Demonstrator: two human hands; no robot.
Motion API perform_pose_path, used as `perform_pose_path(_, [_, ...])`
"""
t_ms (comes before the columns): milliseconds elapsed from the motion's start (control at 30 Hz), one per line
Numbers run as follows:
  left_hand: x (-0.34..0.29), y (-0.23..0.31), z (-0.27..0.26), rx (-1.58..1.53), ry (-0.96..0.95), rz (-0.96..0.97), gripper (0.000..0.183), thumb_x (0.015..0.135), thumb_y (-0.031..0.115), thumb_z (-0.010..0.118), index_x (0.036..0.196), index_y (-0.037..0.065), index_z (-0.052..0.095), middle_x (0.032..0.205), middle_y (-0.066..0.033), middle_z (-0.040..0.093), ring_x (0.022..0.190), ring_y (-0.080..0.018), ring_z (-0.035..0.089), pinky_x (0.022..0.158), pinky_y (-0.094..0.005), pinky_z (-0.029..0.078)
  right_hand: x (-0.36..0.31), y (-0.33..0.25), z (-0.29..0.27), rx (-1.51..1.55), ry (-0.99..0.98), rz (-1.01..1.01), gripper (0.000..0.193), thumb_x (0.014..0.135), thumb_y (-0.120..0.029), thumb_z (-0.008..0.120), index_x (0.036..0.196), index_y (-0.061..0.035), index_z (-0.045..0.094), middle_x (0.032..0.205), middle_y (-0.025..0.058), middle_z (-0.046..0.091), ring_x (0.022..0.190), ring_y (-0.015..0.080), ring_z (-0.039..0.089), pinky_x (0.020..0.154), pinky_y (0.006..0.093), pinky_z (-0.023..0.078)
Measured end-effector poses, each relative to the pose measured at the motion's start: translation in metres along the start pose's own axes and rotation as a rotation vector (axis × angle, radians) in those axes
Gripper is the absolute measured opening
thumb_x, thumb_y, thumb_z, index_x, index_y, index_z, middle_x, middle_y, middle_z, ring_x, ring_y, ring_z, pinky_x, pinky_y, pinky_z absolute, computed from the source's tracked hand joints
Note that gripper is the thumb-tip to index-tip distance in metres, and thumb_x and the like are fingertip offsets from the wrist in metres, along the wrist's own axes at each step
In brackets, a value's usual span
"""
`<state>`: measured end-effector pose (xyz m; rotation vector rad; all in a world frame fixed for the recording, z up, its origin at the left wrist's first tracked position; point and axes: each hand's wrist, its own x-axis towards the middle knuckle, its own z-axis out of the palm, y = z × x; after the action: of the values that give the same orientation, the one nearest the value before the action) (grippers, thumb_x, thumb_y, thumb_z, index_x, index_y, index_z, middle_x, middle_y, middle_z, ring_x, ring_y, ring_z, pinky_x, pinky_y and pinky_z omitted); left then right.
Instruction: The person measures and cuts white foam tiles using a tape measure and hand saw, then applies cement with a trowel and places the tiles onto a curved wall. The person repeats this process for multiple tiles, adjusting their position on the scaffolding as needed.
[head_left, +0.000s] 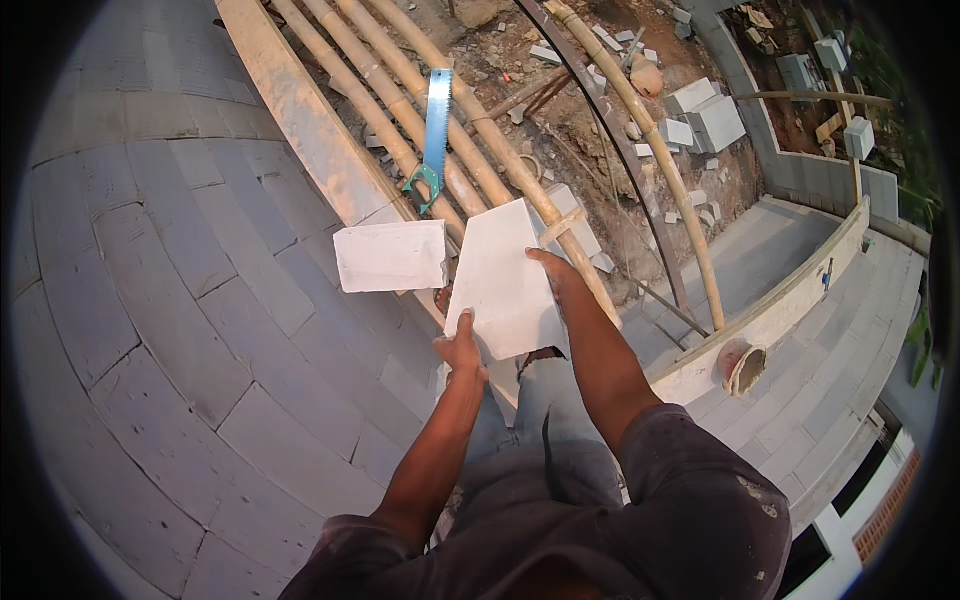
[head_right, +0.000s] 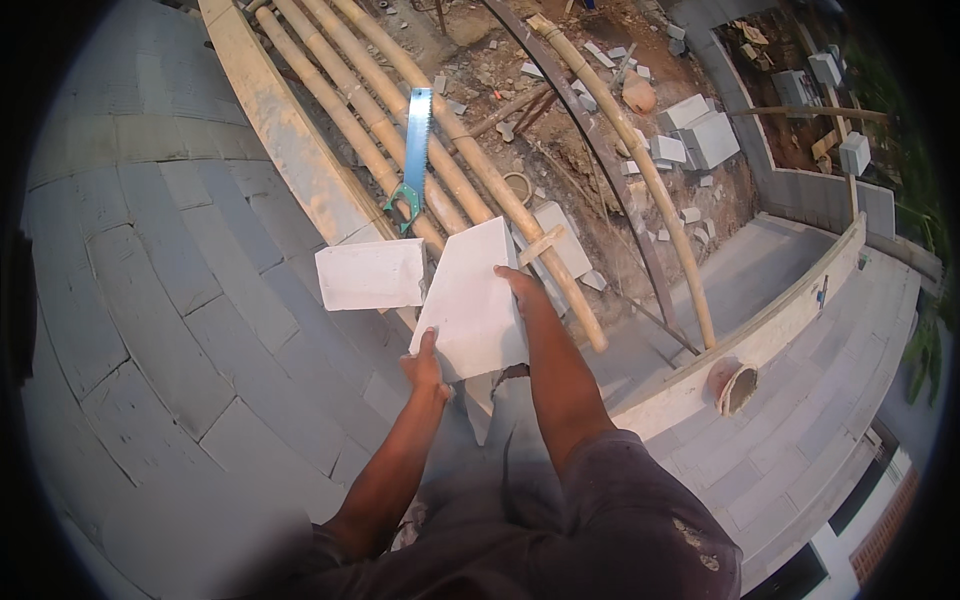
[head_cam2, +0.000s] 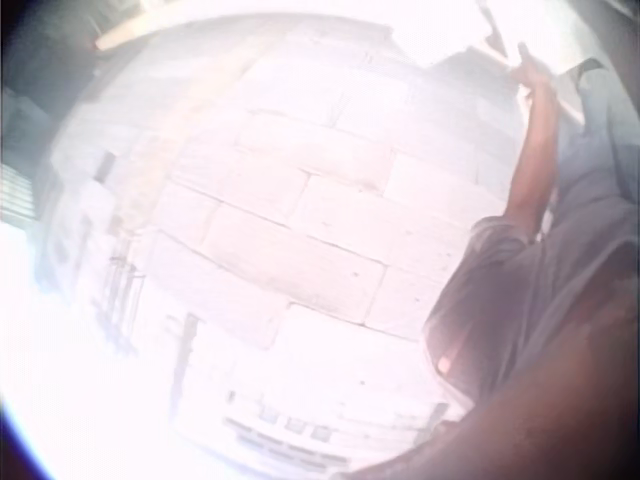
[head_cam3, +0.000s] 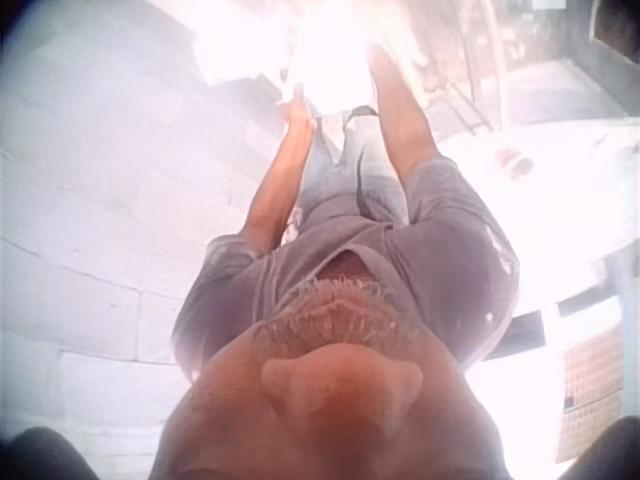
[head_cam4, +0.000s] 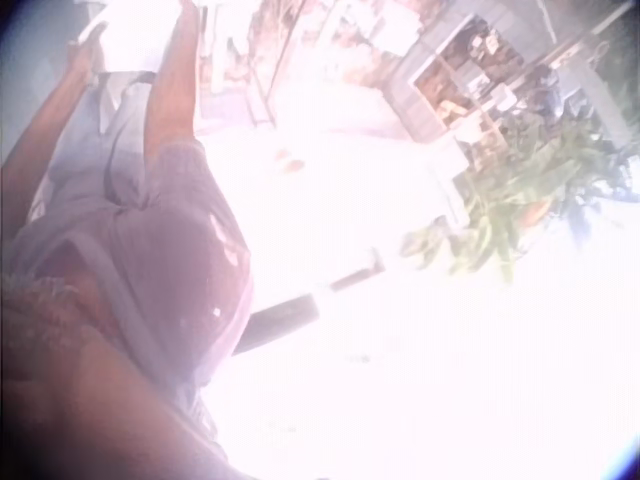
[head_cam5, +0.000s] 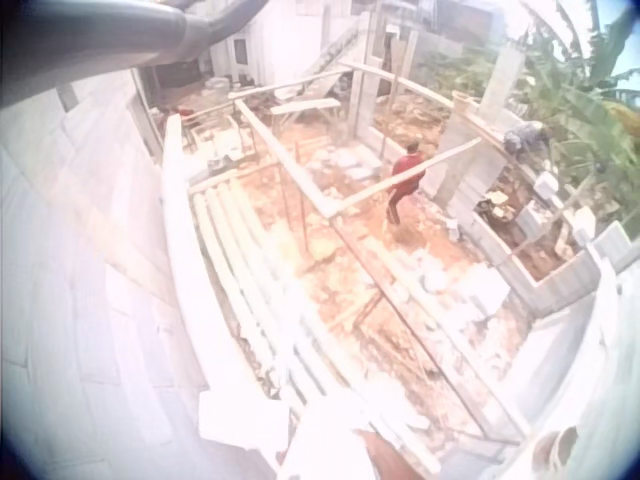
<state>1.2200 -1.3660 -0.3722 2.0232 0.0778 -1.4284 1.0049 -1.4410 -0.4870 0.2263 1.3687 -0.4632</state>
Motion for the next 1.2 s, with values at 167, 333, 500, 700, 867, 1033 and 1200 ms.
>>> perform_pose_path(167, [-0.026, 0.031, 0.013, 0.012, 0.006, -0.055, 0.054, 0.084, 0.028, 0.078, 0.117, -0.010, 0.060, 0.112, -0.0179, 0.063, 0.096, -0.0261, 0.063, 0.084, -0.0414, 0.052, -0.081, 0.000, 0.013, -0.033, -0.052, -0.003, 0.066, 0.085, -0.049, 0.069, 0.131, -0.0029, 0.058, 0.123, 0.0165, 0.065, 0.107, 0.0304, 0.065, 0.090, 0.0425, 0.052])
perform_pose_path(333, [0.004, 0.021, -0.013, 0.049, -0.428, -0.402, 0.068, 0.089, 0.055, 0.053, 0.142, 0.012, 0.045, 0.138, -0.0116, 0.052, 0.121, -0.0388, 0.051, 0.095, -0.0666, 0.034, -0.123, 0.017, 0.014, -0.004, 0.014, -0.085, 0.063, 0.082, -0.042, 0.069, 0.130, -0.0032, 0.058, 0.121, 0.0172, 0.065, 0.102, 0.0296, 0.067, 0.084, 0.0422, 0.055])
perform_pose_path(500, [-0.006, 0.035, -0.010, 0.181, -0.455, -0.604, 0.068, 0.091, 0.060, 0.041, 0.147, 0.021, 0.040, 0.150, -0.0082, 0.043, 0.136, -0.0374, 0.039, 0.107, -0.0703, 0.017, -0.103, 0.042, 0.004, 0.011, 0.280, -0.239, 0.054, 0.071, -0.033, 0.075, 0.110, 0.0049, 0.068, 0.102, 0.0178, 0.070, 0.085, 0.0299, 0.069, 0.075, 0.0414, 0.054])
perform_pose_path(700, [-0.010, 0.044, 0.000, 0.264, -0.296, -0.529, 0.065, 0.090, 0.056, 0.043, 0.146, 0.023, 0.042, 0.150, -0.0077, 0.042, 0.140, -0.0331, 0.034, 0.109, -0.0642, 0.018, -0.097, 0.063, 0.005, 0.091, 0.459, -0.259, 0.061, 0.062, -0.035, 0.079, 0.104, 0.0094, 0.069, 0.100, 0.0198, 0.070, 0.086, 0.0301, 0.068, 0.076, 0.0382, 0.053])
perform_pose_path(867, [-0.017, 0.025, -0.016, 0.231, -0.451, -0.550, 0.063, 0.091, 0.056, 0.041, 0.145, 0.024, 0.044, 0.151, -0.0067, 0.041, 0.140, -0.0335, 0.034, 0.109, -0.0642, 0.018, -0.116, 0.087, -0.005, 0.043, 0.497, -0.261, 0.065, 0.061, -0.037, 0.078, 0.106, 0.0086, 0.068, 0.102, 0.0199, 0.070, 0.091, 0.0294, 0.068, 0.077, 0.0378, 0.053])
perform_pose_path(1033, [-0.017, 0.028, -0.013, 0.425, -0.374, -0.480, 0.064, 0.091, 0.058, 0.040, 0.146, 0.025, 0.043, 0.153, -0.0066, 0.040, 0.140, -0.0348, 0.033, 0.109, -0.0646, 0.017, -0.110, 0.116, -0.017, 0.264, 0.252, -0.283, 0.058, 0.070, -0.039, 0.074, 0.111, 0.0013, 0.068, 0.104, 0.0171, 0.070, 0.092, 0.0297, 0.068, 0.080, 0.0394, 0.052])
perform_pose_path(1200, [-0.018, 0.002, -0.040, 0.601, -0.484, -0.411, 0.067, 0.092, 0.059, 0.041, 0.149, 0.023, 0.038, 0.154, -0.0098, 0.038, 0.140, -0.0384, 0.034, 0.108, -0.0691, 0.018, -0.074, 0.173, -0.034, 0.326, 0.154, -0.356, 0.058, 0.076, -0.043, 0.070, 0.116, -0.0008, 0.067, 0.108, 0.0152, 0.069, 0.090, 0.0294, 0.068, 0.081, 0.0421, 0.052])
